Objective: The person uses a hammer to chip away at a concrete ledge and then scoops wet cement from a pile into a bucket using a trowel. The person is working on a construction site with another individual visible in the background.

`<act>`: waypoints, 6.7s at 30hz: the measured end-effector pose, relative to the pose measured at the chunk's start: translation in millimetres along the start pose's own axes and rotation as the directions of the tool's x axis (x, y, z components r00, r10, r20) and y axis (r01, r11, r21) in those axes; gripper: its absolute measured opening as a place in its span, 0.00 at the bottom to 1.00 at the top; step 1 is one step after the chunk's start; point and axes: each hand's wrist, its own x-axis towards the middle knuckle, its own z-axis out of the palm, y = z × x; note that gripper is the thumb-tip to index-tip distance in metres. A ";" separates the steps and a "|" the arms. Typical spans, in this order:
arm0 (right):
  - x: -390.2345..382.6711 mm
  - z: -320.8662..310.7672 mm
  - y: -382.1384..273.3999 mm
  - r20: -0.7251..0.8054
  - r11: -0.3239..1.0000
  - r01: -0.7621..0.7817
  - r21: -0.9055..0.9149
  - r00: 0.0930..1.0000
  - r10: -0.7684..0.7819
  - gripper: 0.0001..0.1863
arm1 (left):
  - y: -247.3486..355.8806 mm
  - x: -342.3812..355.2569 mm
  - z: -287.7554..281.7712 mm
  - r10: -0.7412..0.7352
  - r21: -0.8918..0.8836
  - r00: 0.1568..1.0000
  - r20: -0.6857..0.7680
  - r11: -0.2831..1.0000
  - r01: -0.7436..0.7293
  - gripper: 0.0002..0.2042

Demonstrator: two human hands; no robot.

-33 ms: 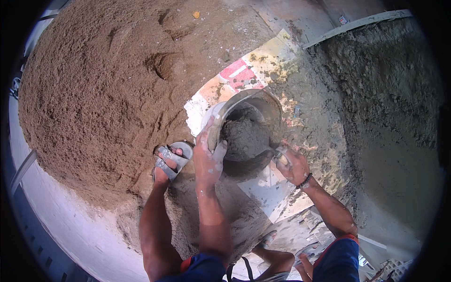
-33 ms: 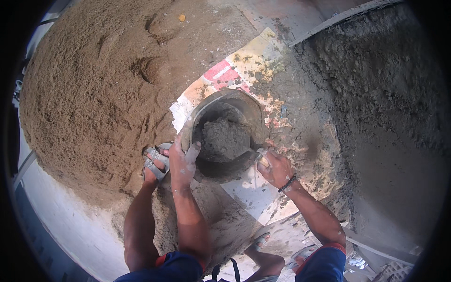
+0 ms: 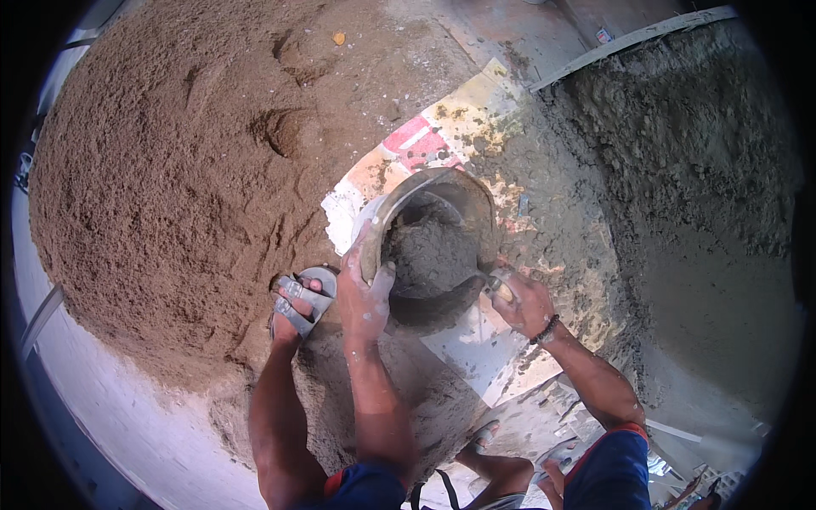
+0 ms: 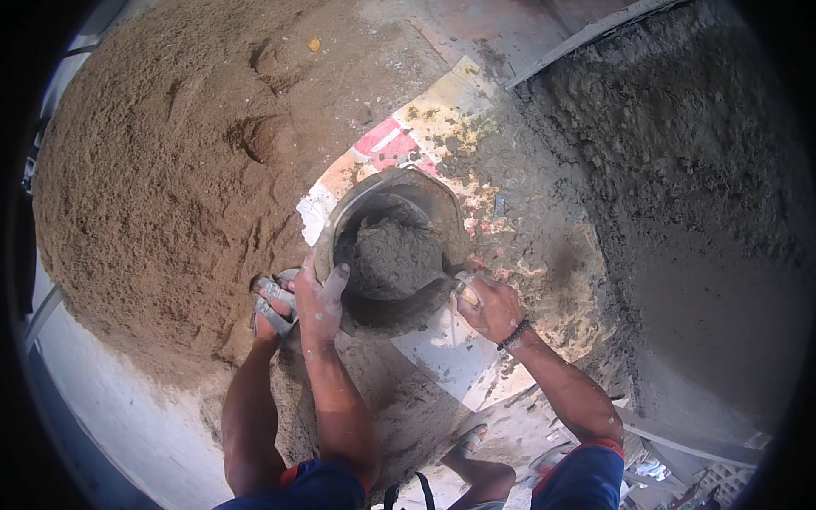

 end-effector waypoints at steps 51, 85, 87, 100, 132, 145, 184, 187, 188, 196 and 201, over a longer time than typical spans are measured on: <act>40.1 -216.5 66.7 -0.461 0.870 -0.426 -0.250 0.842 0.280 0.20 | 6.1 -2.1 19.7 0.048 -0.082 0.997 -0.063 0.995 -0.053 0.23; -2.1 -254.3 -63.8 -0.485 0.981 -0.194 -0.024 0.860 0.159 0.19 | 4.3 -3.6 17.3 0.041 -0.026 0.999 -0.028 0.999 -0.042 0.31; -21.6 -224.4 -55.0 -0.284 0.966 0.005 -0.258 0.955 -0.081 0.19 | 6.0 0.0 10.8 0.014 -0.149 1.000 -0.002 0.989 -0.014 0.31; 45.2 -52.7 -47.4 0.210 0.813 -0.036 -0.581 0.958 0.193 0.14 | 6.2 -4.5 15.8 0.235 0.136 0.972 -0.005 0.963 -0.232 0.31; 59.6 -240.3 74.6 -0.161 0.935 -0.258 0.245 0.940 0.302 0.17 | 2.6 4.5 14.5 0.115 0.014 0.992 0.043 0.993 -0.116 0.27; -10.2 -166.5 82.3 -0.324 0.948 -0.232 -0.219 0.934 0.153 0.20 | 6.6 -7.7 11.3 0.025 0.073 1.000 -0.004 0.997 -0.025 0.32; -15.2 -232.5 -41.9 -0.522 0.947 0.317 0.046 0.816 -0.247 0.27 | 3.3 -6.4 8.7 0.187 0.124 0.982 0.013 0.975 -0.187 0.31; -2.2 -228.4 6.4 -0.577 0.848 0.388 0.361 0.807 -0.124 0.27 | 2.2 0.9 14.4 0.212 0.082 0.977 0.034 0.973 -0.215 0.31; 14.5 -238.5 27.6 -0.578 0.812 0.356 0.464 0.816 -0.027 0.26 | 3.6 3.4 23.0 0.219 0.065 0.974 0.052 0.973 -0.223 0.31; 6.3 -262.2 -7.9 -0.645 0.919 0.128 0.372 0.748 0.156 0.19 | -2.8 -1.1 6.6 0.160 0.095 0.987 0.021 0.982 -0.161 0.31; -42.0 -189.3 -20.4 -0.030 0.976 -0.008 -0.217 1.000 0.001 0.21 | 0.1 0.3 11.7 0.101 0.206 0.994 0.039 0.973 -0.107 0.31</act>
